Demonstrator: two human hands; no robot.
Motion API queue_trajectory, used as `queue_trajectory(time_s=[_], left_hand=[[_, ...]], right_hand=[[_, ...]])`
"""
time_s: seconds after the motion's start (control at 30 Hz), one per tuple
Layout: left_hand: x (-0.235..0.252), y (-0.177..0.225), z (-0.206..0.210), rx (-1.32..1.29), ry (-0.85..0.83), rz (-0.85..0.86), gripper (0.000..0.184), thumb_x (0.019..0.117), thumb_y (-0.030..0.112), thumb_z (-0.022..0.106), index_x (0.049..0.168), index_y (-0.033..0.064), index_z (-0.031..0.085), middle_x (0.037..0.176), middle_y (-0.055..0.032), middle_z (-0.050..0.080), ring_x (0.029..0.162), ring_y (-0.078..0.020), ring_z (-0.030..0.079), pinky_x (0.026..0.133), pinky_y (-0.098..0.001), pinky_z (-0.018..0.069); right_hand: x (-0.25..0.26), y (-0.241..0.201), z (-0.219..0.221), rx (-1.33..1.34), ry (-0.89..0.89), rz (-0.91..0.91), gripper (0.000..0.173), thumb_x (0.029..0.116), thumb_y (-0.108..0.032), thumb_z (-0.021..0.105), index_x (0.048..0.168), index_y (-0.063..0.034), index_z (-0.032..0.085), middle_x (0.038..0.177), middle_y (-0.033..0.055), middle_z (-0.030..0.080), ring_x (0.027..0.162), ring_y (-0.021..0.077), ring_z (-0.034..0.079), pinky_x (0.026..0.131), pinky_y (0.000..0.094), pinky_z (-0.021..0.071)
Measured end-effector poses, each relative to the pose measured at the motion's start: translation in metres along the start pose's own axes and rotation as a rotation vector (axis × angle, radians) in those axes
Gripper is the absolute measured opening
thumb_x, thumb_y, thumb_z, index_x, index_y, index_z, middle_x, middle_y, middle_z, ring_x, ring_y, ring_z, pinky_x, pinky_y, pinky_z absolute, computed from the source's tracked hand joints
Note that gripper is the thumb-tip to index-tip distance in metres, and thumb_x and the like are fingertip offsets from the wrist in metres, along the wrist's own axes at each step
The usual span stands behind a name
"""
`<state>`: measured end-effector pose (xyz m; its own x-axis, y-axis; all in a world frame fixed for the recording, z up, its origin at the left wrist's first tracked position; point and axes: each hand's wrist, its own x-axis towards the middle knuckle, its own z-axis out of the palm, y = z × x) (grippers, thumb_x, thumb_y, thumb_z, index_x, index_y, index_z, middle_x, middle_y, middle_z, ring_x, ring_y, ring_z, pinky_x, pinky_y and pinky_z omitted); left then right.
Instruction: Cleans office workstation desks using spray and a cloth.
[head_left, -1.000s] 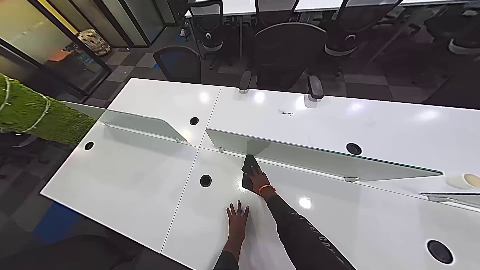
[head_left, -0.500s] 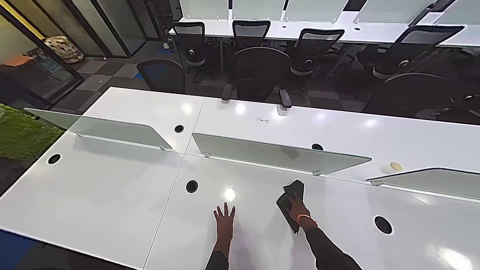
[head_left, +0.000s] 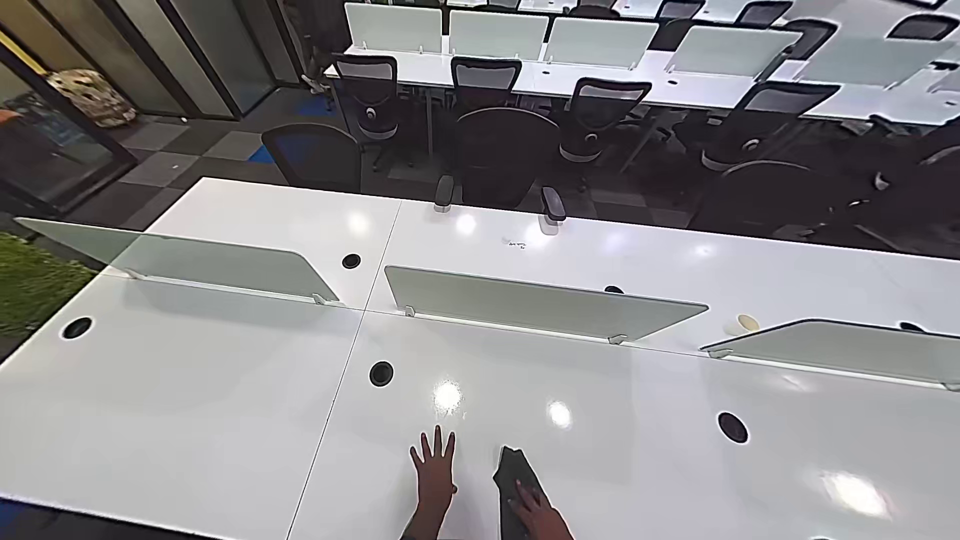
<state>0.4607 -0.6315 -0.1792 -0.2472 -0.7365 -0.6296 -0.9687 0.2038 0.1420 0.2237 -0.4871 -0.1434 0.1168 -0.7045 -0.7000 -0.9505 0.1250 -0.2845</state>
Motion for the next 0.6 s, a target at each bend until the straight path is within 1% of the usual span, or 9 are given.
queue_trajectory(time_s=[0.07, 0.13, 0.17, 0.23, 0.27, 0.33, 0.43, 0.47, 0.6], left_hand=[[-0.022, -0.016, 0.010, -0.009, -0.017, -0.024, 0.123, 0.0665, 0.035, 0.093, 0.166, 0.0350, 0.020, 0.175, -0.0102, 0.001, 0.156, -0.0531, 0.003, 0.112, -0.0844, 0.0128], [-0.041, -0.031, 0.019, -0.014, -0.016, -0.046, 0.124, 0.0655, 0.036, 0.094, 0.166, 0.0350, 0.021, 0.175, -0.0104, 0.001, 0.156, -0.0533, 0.004, 0.112, -0.0842, 0.0137], [-0.049, -0.036, 0.022, -0.024, 0.000, -0.047, 0.123, 0.0651, 0.036, 0.094, 0.165, 0.0344, 0.023, 0.175, -0.0104, 0.004, 0.156, -0.0536, 0.006, 0.112, -0.0842, 0.0137], [-0.058, -0.045, 0.025, -0.031, 0.009, -0.032, 0.120, 0.0661, 0.036, 0.093, 0.165, 0.0337, 0.025, 0.175, -0.0104, 0.005, 0.156, -0.0535, 0.007, 0.112, -0.0842, 0.0133], [-0.058, -0.047, 0.026, -0.021, 0.006, -0.025, 0.120, 0.0666, 0.037, 0.093, 0.165, 0.0340, 0.025, 0.175, -0.0107, 0.005, 0.156, -0.0537, 0.008, 0.112, -0.0837, 0.0132], [-0.054, -0.047, 0.027, 0.010, -0.006, -0.014, 0.121, 0.0670, 0.037, 0.093, 0.166, 0.0327, 0.023, 0.175, -0.0141, 0.004, 0.155, -0.0560, 0.009, 0.113, -0.0827, 0.0140], [-0.050, -0.045, 0.030, 0.036, -0.008, -0.006, 0.122, 0.0655, 0.034, 0.094, 0.166, 0.0307, 0.024, 0.174, -0.0188, 0.005, 0.153, -0.0584, 0.012, 0.113, -0.0824, 0.0166], [-0.049, -0.045, 0.031, 0.046, -0.016, -0.005, 0.122, 0.0667, 0.035, 0.093, 0.166, 0.0311, 0.022, 0.174, -0.0188, 0.003, 0.153, -0.0586, 0.011, 0.112, -0.0825, 0.0166], [-0.049, -0.046, 0.033, 0.026, -0.007, -0.008, 0.123, 0.0656, 0.035, 0.094, 0.166, 0.0327, 0.023, 0.174, -0.0169, 0.002, 0.154, -0.0579, 0.010, 0.112, -0.0824, 0.0176]], right_hand=[[-0.007, -0.004, 0.010, -0.028, -0.007, -0.021, 0.067, 0.0919, -0.013, 0.068, 0.155, -0.0285, 0.049, 0.171, 0.0097, 0.027, 0.149, 0.0510, 0.033, 0.100, 0.0691, 0.0483], [-0.004, -0.003, 0.011, -0.056, -0.002, -0.009, 0.069, 0.0928, -0.011, 0.067, 0.156, -0.0306, 0.047, 0.171, 0.0098, 0.027, 0.150, 0.0513, 0.031, 0.103, 0.0690, 0.0462], [0.001, -0.002, 0.010, -0.070, 0.001, -0.012, 0.070, 0.0922, -0.009, 0.066, 0.156, -0.0310, 0.047, 0.170, 0.0106, 0.028, 0.149, 0.0519, 0.032, 0.105, 0.0688, 0.0443], [0.010, -0.002, 0.002, -0.081, 0.000, -0.013, 0.073, 0.0902, -0.007, 0.067, 0.156, -0.0331, 0.047, 0.170, 0.0109, 0.029, 0.148, 0.0515, 0.034, 0.110, 0.0693, 0.0386], [0.014, -0.003, -0.003, -0.095, -0.008, -0.011, 0.075, 0.0897, -0.009, 0.068, 0.157, -0.0345, 0.046, 0.170, 0.0098, 0.028, 0.148, 0.0505, 0.034, 0.110, 0.0691, 0.0392], [0.025, -0.003, -0.013, -0.125, -0.022, 0.013, 0.079, 0.0886, -0.014, 0.071, 0.158, -0.0381, 0.042, 0.172, 0.0062, 0.025, 0.148, 0.0476, 0.035, 0.106, 0.0663, 0.0439], [0.047, -0.006, -0.033, -0.145, -0.018, 0.074, 0.083, 0.0882, -0.012, 0.073, 0.159, -0.0406, 0.040, 0.173, 0.0010, 0.022, 0.144, 0.0461, 0.040, 0.097, 0.0642, 0.0496], [0.057, -0.008, -0.042, -0.153, -0.002, 0.094, 0.084, 0.0877, -0.012, 0.073, 0.159, -0.0408, 0.039, 0.173, 0.0006, 0.021, 0.143, 0.0464, 0.042, 0.095, 0.0642, 0.0505], [0.102, -0.017, -0.090, -0.113, 0.071, 0.187, 0.082, 0.0896, -0.021, 0.075, 0.159, -0.0415, 0.037, 0.173, 0.0012, 0.020, 0.145, 0.0472, 0.040, 0.096, 0.0658, 0.0499]])
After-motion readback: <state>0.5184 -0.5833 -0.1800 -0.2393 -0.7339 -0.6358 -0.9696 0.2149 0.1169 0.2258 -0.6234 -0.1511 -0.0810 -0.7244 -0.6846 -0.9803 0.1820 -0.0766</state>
